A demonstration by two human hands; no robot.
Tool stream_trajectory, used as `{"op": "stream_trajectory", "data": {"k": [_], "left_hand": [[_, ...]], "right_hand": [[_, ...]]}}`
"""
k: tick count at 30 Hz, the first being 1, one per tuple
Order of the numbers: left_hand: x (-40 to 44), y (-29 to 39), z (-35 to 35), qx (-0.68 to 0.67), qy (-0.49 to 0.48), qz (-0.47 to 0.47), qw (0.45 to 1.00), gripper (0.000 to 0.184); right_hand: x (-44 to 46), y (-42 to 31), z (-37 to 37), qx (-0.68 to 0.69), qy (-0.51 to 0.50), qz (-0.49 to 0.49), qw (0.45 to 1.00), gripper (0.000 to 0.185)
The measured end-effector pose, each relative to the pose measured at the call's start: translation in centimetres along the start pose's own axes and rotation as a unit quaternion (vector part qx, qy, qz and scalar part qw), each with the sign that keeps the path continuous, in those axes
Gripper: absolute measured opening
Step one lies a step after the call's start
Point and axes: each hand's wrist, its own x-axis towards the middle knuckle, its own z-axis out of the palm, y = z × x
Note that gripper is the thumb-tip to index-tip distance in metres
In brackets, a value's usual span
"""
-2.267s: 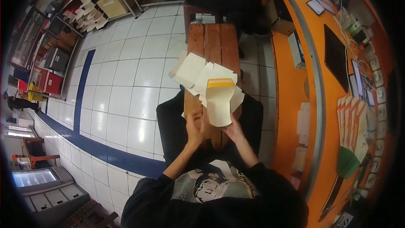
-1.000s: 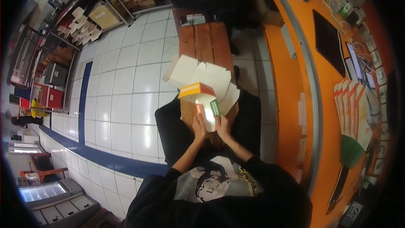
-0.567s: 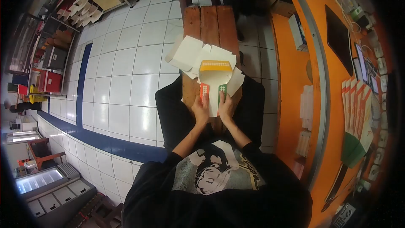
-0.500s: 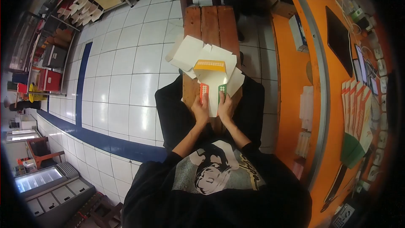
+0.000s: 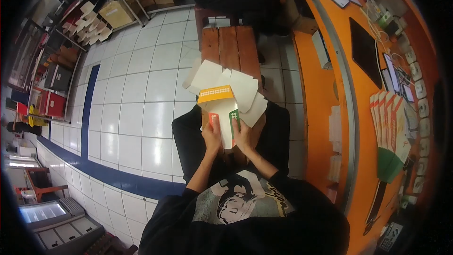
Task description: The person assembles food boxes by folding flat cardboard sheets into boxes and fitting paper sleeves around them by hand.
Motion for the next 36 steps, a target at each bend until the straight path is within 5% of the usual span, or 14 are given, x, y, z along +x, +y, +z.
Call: {"op": "stream_trajectory", "data": {"k": [4, 14, 36], "left_hand": [[1.0, -2.4, -0.8, 0.052, -0.033, 0.041, 0.997, 0.047], [-0.6, -6.4, -0.9, 0.023, -0.176, -0.041, 0.983, 0.054], [-1.1, -4.6, 0.0, 0.032, -0.110, -0.003, 0.993, 0.042]], "right_hand": [[0.2, 0.3, 0.2, -0.035, -0.031, 0.079, 0.996, 0.034], [-2.4, 5.1, 0.1, -0.018, 0.016, 0.002, 1.000, 0.027], [-2.7, 5.7, 0.6, -0.023, 0.003, 0.010, 1.000, 0.026]]}}
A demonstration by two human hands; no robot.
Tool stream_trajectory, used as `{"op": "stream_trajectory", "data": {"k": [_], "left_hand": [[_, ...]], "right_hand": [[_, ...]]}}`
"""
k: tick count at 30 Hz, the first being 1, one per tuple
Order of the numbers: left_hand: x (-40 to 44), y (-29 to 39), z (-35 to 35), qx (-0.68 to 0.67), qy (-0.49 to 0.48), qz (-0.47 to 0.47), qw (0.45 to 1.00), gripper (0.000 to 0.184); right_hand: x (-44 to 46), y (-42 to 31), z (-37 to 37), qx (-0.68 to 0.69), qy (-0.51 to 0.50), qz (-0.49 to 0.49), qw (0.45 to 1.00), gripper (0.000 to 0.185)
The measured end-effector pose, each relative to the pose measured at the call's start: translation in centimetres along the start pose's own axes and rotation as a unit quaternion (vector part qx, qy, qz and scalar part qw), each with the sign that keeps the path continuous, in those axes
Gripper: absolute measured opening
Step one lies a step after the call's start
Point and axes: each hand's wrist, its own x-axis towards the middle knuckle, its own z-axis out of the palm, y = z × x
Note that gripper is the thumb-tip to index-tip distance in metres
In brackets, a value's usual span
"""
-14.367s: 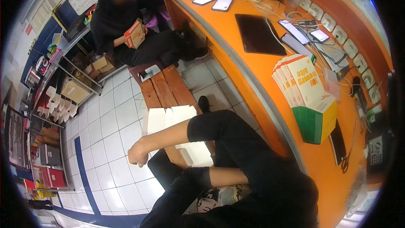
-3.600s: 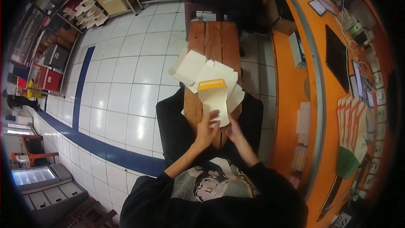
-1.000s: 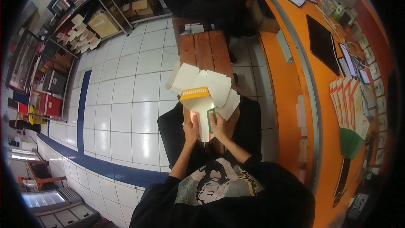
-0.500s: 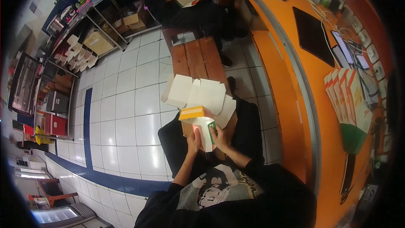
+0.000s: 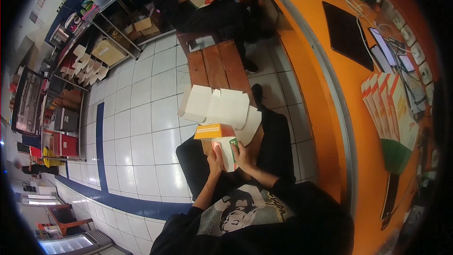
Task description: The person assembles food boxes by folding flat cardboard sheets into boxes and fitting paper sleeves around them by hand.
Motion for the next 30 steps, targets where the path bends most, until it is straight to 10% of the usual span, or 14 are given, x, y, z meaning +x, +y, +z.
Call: {"op": "stream_trajectory", "data": {"k": [8, 10, 12, 16, 22, 24, 30], "left_hand": [[0.4, 5.6, 0.9, 0.061, 0.054, 0.174, 0.981, 0.028], [0.2, 6.7, 0.8, 0.071, 0.016, 0.177, 0.982, 0.028], [0.6, 6.4, 0.9, 0.006, -0.199, 0.079, 0.977, 0.031], [0.0, 11.0, 0.1, -0.236, -0.303, 0.003, 0.923, 0.032], [0.6, 17.2, -4.7, -0.081, -0.398, 0.087, 0.909, 0.022], [1.3, 19.6, -4.9, 0.148, -0.292, 0.534, 0.780, 0.019], [-3.4, 25.8, -6.1, 0.178, -0.185, 0.688, 0.679, 0.011]], "right_hand": [[3.9, -6.8, -4.9, -0.082, 0.073, 0.064, 0.992, 0.016], [6.3, -1.1, -4.4, 0.000, 0.207, -0.095, 0.974, 0.020], [6.7, -4.0, -6.6, 0.138, 0.178, 0.022, 0.974, 0.020], [7.2, -6.9, -8.8, 0.138, 0.125, -0.023, 0.982, 0.020], [5.8, -15.8, -13.8, 0.348, 0.031, 0.145, 0.926, 0.026], [4.7, -16.8, -16.0, 0.403, -0.065, 0.140, 0.902, 0.032], [2.4, -14.7, -19.3, 0.387, 0.000, 0.126, 0.913, 0.036]]}}
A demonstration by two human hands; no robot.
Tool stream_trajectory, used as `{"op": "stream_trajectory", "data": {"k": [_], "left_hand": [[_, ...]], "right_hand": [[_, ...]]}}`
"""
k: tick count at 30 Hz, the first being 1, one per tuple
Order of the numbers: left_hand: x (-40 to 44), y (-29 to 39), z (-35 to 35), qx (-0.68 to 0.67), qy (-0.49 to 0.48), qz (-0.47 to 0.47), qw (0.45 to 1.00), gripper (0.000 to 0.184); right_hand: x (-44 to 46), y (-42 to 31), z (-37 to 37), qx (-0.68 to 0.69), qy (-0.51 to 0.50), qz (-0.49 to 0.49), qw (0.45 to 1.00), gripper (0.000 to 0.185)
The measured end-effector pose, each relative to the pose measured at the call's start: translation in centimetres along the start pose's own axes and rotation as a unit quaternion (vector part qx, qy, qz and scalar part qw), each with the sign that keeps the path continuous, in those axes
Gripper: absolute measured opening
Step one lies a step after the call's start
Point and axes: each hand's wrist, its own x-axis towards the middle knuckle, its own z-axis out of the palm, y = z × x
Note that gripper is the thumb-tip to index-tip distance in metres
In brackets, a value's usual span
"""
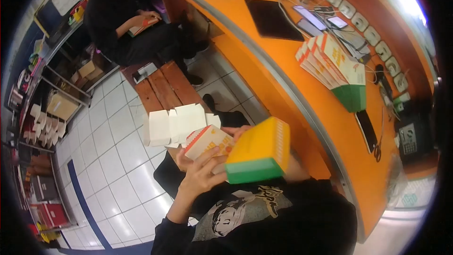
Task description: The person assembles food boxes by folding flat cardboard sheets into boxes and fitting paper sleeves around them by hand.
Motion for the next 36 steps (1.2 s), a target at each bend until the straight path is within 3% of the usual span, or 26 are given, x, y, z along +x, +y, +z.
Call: {"op": "stream_trajectory", "data": {"k": [1, 3, 5, 6, 7, 8, 10, 14, 17, 20, 22, 23, 25, 26, 28, 29, 30, 31, 32, 34, 36], "left_hand": [[-0.1, -0.3, 0.4, 0.022, 0.055, 0.055, 0.997, 0.011], [0.7, 0.1, 1.1, 0.008, 0.082, 0.028, 0.996, 0.022], [2.6, 1.5, 1.5, -0.218, 0.108, -0.070, 0.967, 0.053], [4.0, 2.0, 1.9, -0.418, 0.094, -0.061, 0.901, 0.072], [5.4, 2.4, 2.3, -0.599, 0.083, -0.061, 0.794, 0.091], [8.0, 3.7, 1.9, -0.672, 0.124, -0.015, 0.730, 0.093], [8.3, 4.6, 1.7, -0.600, -0.002, -0.040, 0.799, 0.090], [13.0, 6.1, 1.4, -0.531, 0.002, 0.034, 0.847, 0.082], [17.2, 6.6, 2.6, -0.469, 0.125, 0.097, 0.869, 0.076], [23.1, 8.0, 4.8, -0.430, 0.178, 0.136, 0.874, 0.071], [27.0, 9.9, 6.8, -0.408, 0.217, 0.191, 0.866, 0.066], [28.7, 10.8, 7.9, -0.386, 0.250, 0.238, 0.855, 0.063], [31.4, 12.6, 9.8, -0.375, 0.242, 0.259, 0.857, 0.058], [32.2, 13.3, 10.5, -0.364, 0.231, 0.277, 0.859, 0.054], [33.3, 13.9, 11.8, -0.400, 0.222, 0.258, 0.851, 0.043], [33.7, 13.8, 13.3, -0.444, 0.141, 0.199, 0.862, 0.044], [33.9, 13.7, 14.3, -0.481, 0.058, 0.139, 0.863, 0.046], [33.8, 13.4, 15.3, -0.479, 0.057, 0.141, 0.865, 0.046], [33.4, 12.5, 15.8, -0.459, 0.077, 0.091, 0.880, 0.048], [33.1, 10.3, 16.6, -0.434, 0.092, 0.041, 0.895, 0.051], [32.7, 8.2, 17.2, -0.505, 0.079, -0.048, 0.858, 0.070]], "right_hand": [[-1.2, -0.9, 0.5, -0.017, 0.011, -0.009, 1.000, 0.036], [-3.1, -3.3, 0.6, -0.066, 0.029, -0.036, 0.997, 0.037], [-4.7, -6.3, 0.3, -0.123, 0.048, -0.071, 0.989, 0.038], [-5.4, -7.6, 0.3, -0.151, 0.057, -0.089, 0.983, 0.038], [-5.9, -9.0, 0.3, -0.179, 0.067, -0.106, 0.976, 0.039], [-6.5, -10.2, 0.2, -0.210, 0.076, -0.123, 0.967, 0.039], [-7.9, -12.3, 0.6, -0.274, 0.101, -0.157, 0.944, 0.040], [-11.7, -17.6, 0.1, -0.370, 0.164, -0.221, 0.887, 0.042], [-16.5, -22.3, -1.5, -0.368, 0.213, -0.269, 0.864, 0.043], [-19.1, -27.4, -3.5, -0.263, 0.232, -0.276, 0.895, 0.046], [-19.3, -30.8, -3.5, -0.096, 0.105, -0.277, 0.950, 0.050], [-19.3, -31.8, -4.9, -0.098, 0.105, -0.279, 0.949, 0.050], [-18.9, -33.2, -8.7, -0.138, 0.244, -0.268, 0.922, 0.056], [-18.2, -33.6, -10.4, -0.138, 0.245, -0.269, 0.921, 0.056], [-16.6, -33.7, -13.8, -0.278, 0.360, -0.226, 0.861, 0.060], [-16.0, -33.2, -15.3, -0.277, 0.362, -0.225, 0.861, 0.060], [-15.3, -32.6, -16.5, -0.250, 0.373, -0.166, 0.878, 0.059], [-14.9, -32.2, -17.5, -0.222, 0.380, -0.107, 0.892, 0.058], [-14.7, -31.9, -17.5, -0.218, 0.379, -0.109, 0.893, 0.058], [-13.8, -30.9, -17.3, -0.243, 0.397, 0.012, 0.885, 0.053], [-12.6, -30.4, -18.5, -0.229, 0.346, 0.043, 0.909, 0.054]]}}
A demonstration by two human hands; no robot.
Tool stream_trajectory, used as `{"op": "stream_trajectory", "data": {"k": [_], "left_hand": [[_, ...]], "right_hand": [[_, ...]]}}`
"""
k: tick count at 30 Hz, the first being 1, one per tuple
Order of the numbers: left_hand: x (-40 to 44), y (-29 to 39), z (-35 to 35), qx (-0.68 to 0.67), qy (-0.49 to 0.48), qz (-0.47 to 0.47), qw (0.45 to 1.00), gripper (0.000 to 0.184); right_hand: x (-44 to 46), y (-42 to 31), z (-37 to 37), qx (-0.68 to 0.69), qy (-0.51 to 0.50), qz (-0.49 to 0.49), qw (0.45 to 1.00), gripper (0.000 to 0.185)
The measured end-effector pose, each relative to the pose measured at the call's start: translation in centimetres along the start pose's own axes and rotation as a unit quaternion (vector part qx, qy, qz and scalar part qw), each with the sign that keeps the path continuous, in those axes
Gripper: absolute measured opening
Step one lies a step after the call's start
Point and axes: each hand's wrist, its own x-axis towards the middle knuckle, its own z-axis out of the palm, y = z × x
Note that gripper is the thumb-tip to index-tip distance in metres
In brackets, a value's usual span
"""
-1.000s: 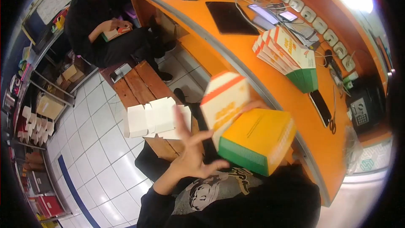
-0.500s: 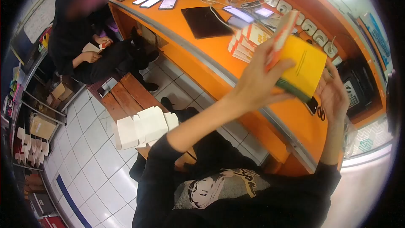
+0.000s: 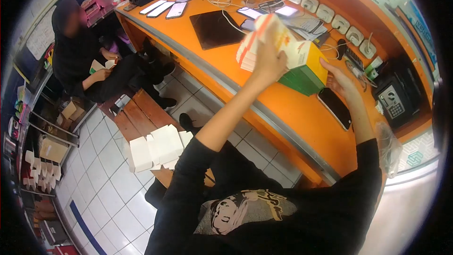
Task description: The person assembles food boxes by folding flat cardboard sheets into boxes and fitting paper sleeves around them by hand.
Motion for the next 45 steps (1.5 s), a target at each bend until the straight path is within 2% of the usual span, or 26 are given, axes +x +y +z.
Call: {"op": "stream_trajectory", "data": {"k": [2, 4, 5, 6, 7, 8, 10, 14, 16, 17, 19, 20, 22, 25, 28, 30, 32, 34, 35, 38, 40, 41, 42, 43, 44, 45], "left_hand": [[-0.6, -0.7, -1.2, 0.088, 0.042, -0.012, 0.995, 0.074], [-1.2, -0.7, -2.2, 0.175, 0.085, -0.021, 0.981, 0.078], [-1.6, -0.3, -2.7, 0.173, 0.077, -0.096, 0.977, 0.086], [-1.7, 0.7, -3.4, 0.171, 0.070, -0.170, 0.968, 0.094], [-1.7, 1.7, -4.0, 0.207, 0.029, -0.244, 0.947, 0.090], [-2.1, 1.2, -4.2, 0.209, 0.031, -0.246, 0.946, 0.090], [-3.2, -0.8, -4.2, 0.482, 0.047, -0.087, 0.870, 0.087], [-4.3, -2.4, -4.7, 0.471, -0.061, -0.188, 0.860, 0.083], [-4.8, -2.4, -4.1, 0.509, -0.031, -0.143, 0.849, 0.080], [-4.9, -3.1, -3.7, 0.509, -0.029, -0.147, 0.848, 0.080], [-4.6, -4.9, -2.8, 0.554, 0.010, 0.042, 0.831, 0.072], [-4.4, -4.6, -2.5, 0.556, 0.015, 0.039, 0.830, 0.072], [-3.9, -3.7, -2.1, 0.586, -0.137, -0.060, 0.797, 0.065], [-2.1, -4.3, -2.7, 0.529, -0.186, -0.126, 0.818, 0.064], [-1.4, -4.6, -3.4, 0.459, -0.226, -0.190, 0.838, 0.062], [-3.0, -6.3, -2.7, 0.546, -0.043, -0.031, 0.836, 0.061], [-1.9, -5.4, -3.5, 0.547, -0.086, -0.087, 0.828, 0.063], [-1.2, -4.3, -4.3, 0.507, -0.197, -0.166, 0.823, 0.067], [-1.3, -4.6, -4.6, 0.514, -0.188, -0.178, 0.818, 0.067], [-1.6, -6.4, -4.9, 0.495, -0.182, -0.140, 0.838, 0.061], [-3.3, -8.6, -5.3, 0.379, -0.024, 0.056, 0.924, 0.050], [-3.4, -7.3, -6.0, 0.310, -0.003, 0.065, 0.948, 0.036], [-4.3, -5.2, -6.9, 0.315, 0.004, 0.062, 0.947, 0.036], [-5.7, -2.3, -7.9, 0.136, 0.019, 0.019, 0.990, 0.032], [-7.2, 0.6, -9.0, -0.047, 0.033, -0.021, 0.998, 0.028], [-8.8, 3.6, -10.0, -0.064, 0.020, 0.031, 0.997, 0.025]], "right_hand": [[0.7, 0.2, 1.1, 0.003, -0.061, 0.018, 0.998, 0.055], [0.7, -0.4, 3.6, -0.104, -0.006, -0.065, 0.992, 0.054], [1.9, 0.0, 3.6, -0.103, -0.009, -0.065, 0.992, 0.054], [3.7, 0.5, 3.8, -0.196, 0.029, -0.235, 0.952, 0.054], [5.2, 0.9, 3.9, -0.281, 0.065, -0.396, 0.872, 0.053], [5.6, 0.6, 4.2, -0.280, 0.062, -0.396, 0.872, 0.053], [6.1, -0.1, 5.4, -0.447, 0.071, -0.506, 0.734, 0.051], [4.8, 1.0, 9.1, -0.473, 0.031, -0.415, 0.777, 0.053], [3.9, 0.7, 9.6, -0.579, 0.048, -0.430, 0.691, 0.062], [3.5, 0.5, 9.8, -0.579, 0.043, -0.431, 0.690, 0.062], [3.1, -0.2, 10.2, -0.610, 0.017, -0.376, 0.697, 0.070], [3.1, -0.2, 10.3, -0.612, 0.014, -0.379, 0.694, 0.070], [3.3, -0.3, 10.5, -0.642, 0.030, -0.368, 0.672, 0.071], [2.9, -1.0, 11.7, -0.626, 0.013, -0.334, 0.705, 0.070], [1.7, -2.3, 13.0, -0.655, 0.000, -0.316, 0.686, 0.068], [2.1, -2.7, 13.3, -0.667, -0.017, -0.323, 0.671, 0.068], [3.0, -2.7, 13.1, -0.670, -0.041, -0.337, 0.660, 0.069], [3.7, -2.2, 13.0, -0.675, -0.036, -0.362, 0.642, 0.068], [3.2, -2.4, 13.8, -0.671, -0.047, -0.373, 0.639, 0.068], [2.0, -3.3, 14.8, -0.691, -0.022, -0.285, 0.664, 0.069], [2.7, -2.9, 14.5, -0.699, -0.012, -0.282, 0.657, 0.070], [2.7, -3.0, 14.6, -0.698, -0.014, -0.291, 0.655, 0.070], [2.6, -3.1, 14.7, -0.691, -0.019, -0.287, 0.664, 0.071], [2.7, -3.2, 14.7, -0.684, -0.027, -0.282, 0.672, 0.071], [4.1, -2.9, 14.1, -0.684, -0.032, -0.288, 0.670, 0.071], [6.3, -2.0, 13.1, -0.688, -0.032, -0.309, 0.656, 0.073]]}}
